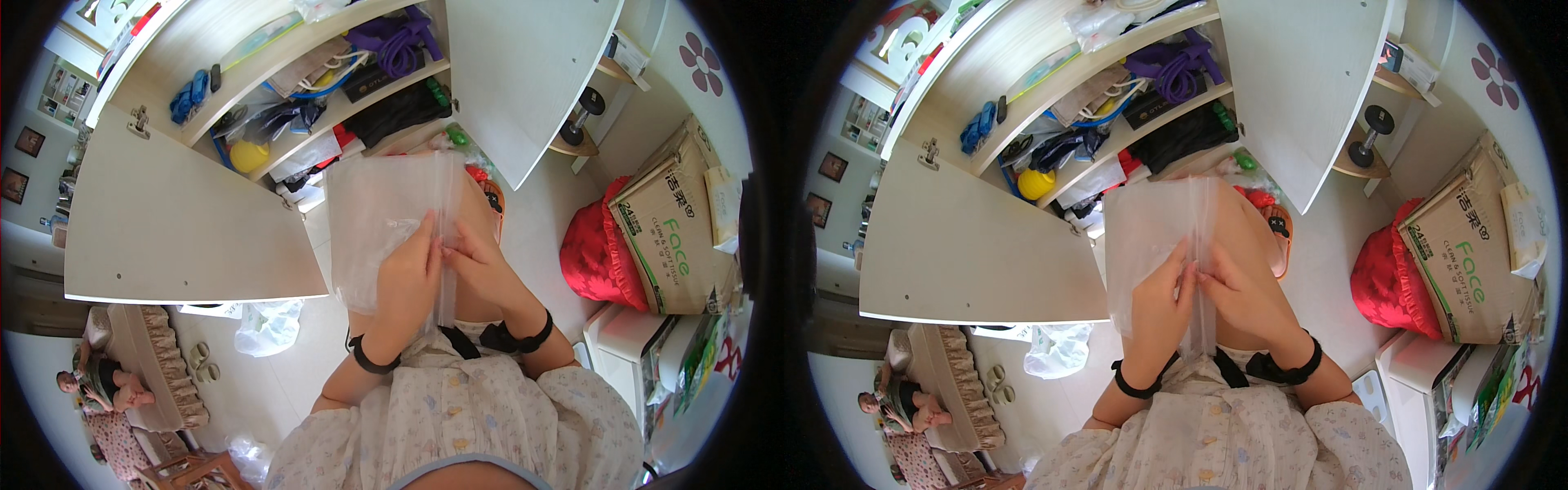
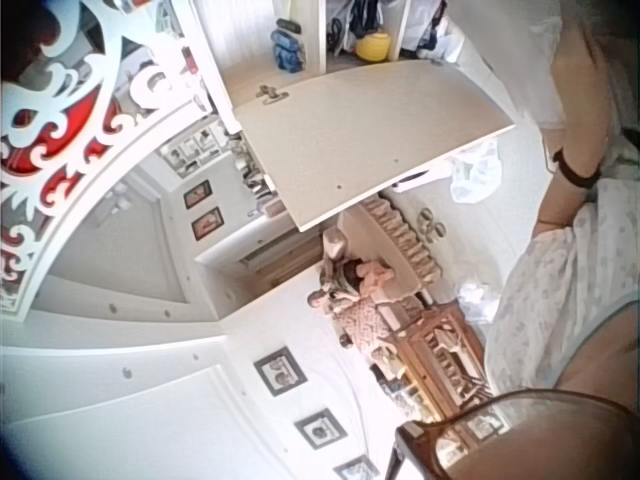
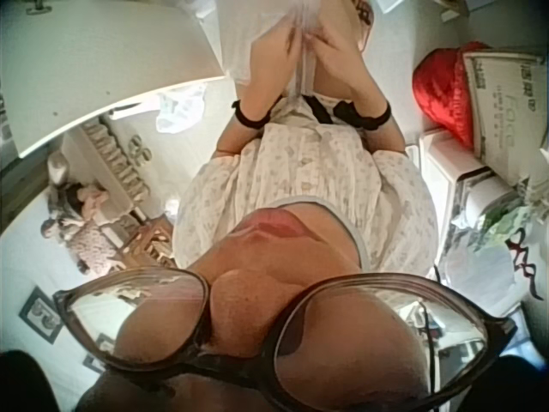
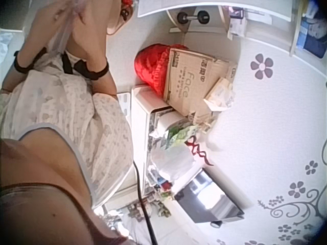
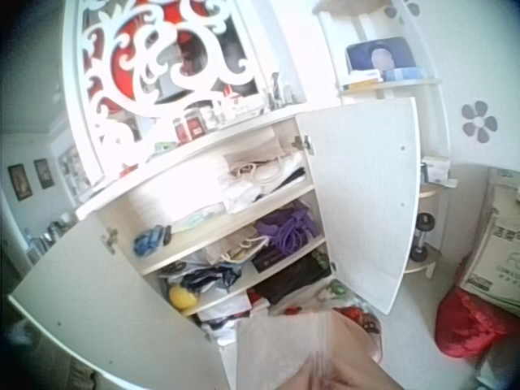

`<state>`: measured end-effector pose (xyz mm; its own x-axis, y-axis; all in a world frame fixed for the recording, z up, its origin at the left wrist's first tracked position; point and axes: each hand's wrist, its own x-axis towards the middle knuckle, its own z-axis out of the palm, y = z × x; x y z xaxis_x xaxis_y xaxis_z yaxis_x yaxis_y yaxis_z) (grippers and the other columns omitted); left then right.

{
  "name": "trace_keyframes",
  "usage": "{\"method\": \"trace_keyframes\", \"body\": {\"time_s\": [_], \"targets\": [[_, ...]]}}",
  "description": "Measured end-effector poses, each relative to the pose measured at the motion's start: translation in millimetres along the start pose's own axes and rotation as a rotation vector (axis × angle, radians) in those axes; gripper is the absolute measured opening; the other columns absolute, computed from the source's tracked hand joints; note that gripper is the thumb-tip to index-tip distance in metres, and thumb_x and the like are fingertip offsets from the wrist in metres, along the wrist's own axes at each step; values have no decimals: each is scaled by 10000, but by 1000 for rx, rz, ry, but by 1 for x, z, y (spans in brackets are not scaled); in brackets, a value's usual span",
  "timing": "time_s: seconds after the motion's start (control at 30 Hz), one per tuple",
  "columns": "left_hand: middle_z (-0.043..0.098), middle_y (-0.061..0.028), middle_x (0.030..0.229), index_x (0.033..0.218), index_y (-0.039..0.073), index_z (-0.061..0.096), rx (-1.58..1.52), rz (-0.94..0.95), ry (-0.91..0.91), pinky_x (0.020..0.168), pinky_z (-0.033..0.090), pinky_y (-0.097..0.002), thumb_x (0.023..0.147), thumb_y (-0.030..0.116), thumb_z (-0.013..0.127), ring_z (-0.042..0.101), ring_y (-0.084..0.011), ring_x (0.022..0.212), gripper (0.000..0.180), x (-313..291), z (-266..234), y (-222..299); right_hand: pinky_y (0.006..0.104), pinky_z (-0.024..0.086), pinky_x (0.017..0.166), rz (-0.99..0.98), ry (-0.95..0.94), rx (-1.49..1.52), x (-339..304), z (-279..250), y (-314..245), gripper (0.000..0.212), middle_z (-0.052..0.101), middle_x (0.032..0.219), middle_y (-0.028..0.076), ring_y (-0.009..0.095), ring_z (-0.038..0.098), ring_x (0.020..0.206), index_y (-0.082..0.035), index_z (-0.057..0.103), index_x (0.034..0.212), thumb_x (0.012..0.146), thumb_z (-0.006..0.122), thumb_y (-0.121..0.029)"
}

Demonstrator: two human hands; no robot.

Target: The person sorts through items in an open cabinet, handling plastic bags and small objects by hand before picking up and inspecting a larger clear plastic bag.

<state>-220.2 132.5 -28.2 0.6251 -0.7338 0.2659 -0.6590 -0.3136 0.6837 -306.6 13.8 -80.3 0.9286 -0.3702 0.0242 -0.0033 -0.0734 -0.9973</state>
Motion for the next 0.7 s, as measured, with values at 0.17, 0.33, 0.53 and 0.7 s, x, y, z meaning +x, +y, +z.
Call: {"method": "trace_keyframes", "body": {"time_s": [0.17, 0.33, 0.53, 0.7], "targets": [[617, -153, 956, 1205, 13, 599, 75, 176, 167, 647, 485, -332, 877, 62, 588, 614, -276, 756, 332, 2, 3, 1, 319, 445, 839, -118, 106, 67, 5, 1, 4, 433, 612, 1058, 137, 252, 585, 946, -26, 461, 1306, 894, 558, -121], [541, -123, 928, 1233, 17, 581, -15, 83, 97, 651, 488, -362, 850, 14, 596, 576, -278, 730, 383, -1, 4, -2, 287, 434, 886, -186, 273, -150, 4, -2, -14, 455, 570, 1157, 119, 204, 554, 1021, -13, 423, 1346, 906, 529, -56], [530, -111, 847, 1299, -11, 515, -111, 118, 52, 619, 463, -286, 877, 8, 579, 554, -211, 702, 427, -3, 13, 3, 234, 456, 803, 230, 156, 497, -2, -3, -39, 286, 596, 1038, 61, 94, 543, 901, 16, 532, 1224, 960, 492, -87], [550, -137, 998, 1273, -9, 519, -346, 121, -129, 730, 493, -302, 865, 33, 608, 591, -238, 862, 419, -4, 0, 8, 237, 459, 739, -20, 91, 146, 3, -14, -37, 217, 598, 925, 48, 99, 540, 793, 24, 577, 1113, 973, 500, -124]]}}
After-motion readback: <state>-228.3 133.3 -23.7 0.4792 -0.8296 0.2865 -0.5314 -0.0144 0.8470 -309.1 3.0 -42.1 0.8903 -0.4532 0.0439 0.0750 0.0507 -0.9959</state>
